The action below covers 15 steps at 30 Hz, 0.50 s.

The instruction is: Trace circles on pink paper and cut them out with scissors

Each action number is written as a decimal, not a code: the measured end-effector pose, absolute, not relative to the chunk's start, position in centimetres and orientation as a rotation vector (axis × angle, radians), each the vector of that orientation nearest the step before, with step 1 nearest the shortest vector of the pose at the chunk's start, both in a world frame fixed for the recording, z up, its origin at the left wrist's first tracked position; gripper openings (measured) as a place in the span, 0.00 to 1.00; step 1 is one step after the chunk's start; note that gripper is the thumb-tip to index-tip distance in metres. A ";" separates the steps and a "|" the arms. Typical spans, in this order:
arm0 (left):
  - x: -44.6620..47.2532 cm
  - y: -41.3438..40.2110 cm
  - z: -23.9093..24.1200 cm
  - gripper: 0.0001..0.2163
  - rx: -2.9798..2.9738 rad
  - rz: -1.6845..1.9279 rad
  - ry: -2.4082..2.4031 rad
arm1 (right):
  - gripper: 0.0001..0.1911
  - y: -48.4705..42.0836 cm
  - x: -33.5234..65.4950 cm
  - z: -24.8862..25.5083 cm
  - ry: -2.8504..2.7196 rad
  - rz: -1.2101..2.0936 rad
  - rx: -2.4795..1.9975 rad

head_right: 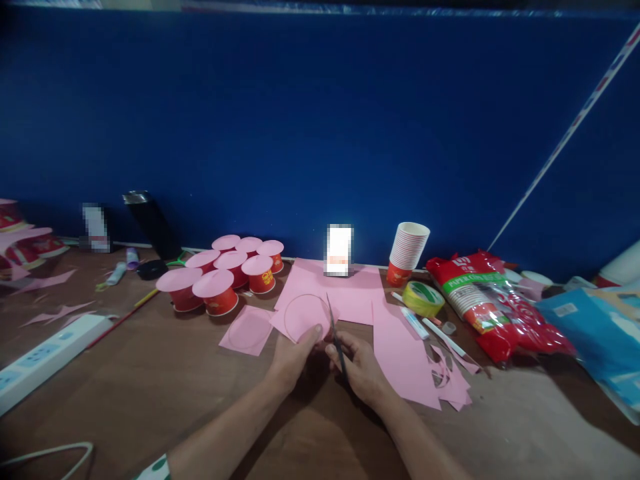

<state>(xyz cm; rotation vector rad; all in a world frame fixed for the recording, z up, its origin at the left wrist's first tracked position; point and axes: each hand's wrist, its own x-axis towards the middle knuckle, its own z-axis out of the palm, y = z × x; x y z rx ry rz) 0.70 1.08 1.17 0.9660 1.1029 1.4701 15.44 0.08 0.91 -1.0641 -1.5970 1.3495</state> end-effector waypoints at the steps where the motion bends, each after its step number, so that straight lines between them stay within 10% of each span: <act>1: 0.7 1.1 1.1 0.16 0.958 1.476 1.111 | 0.20 0.1 15.4 0.9 -1.591 1.356 -1.064; 15: 0.6 1.0 1.5 0.14 0.981 1.476 1.176 | 0.19 0.2 15.5 0.3 -1.570 1.373 -1.073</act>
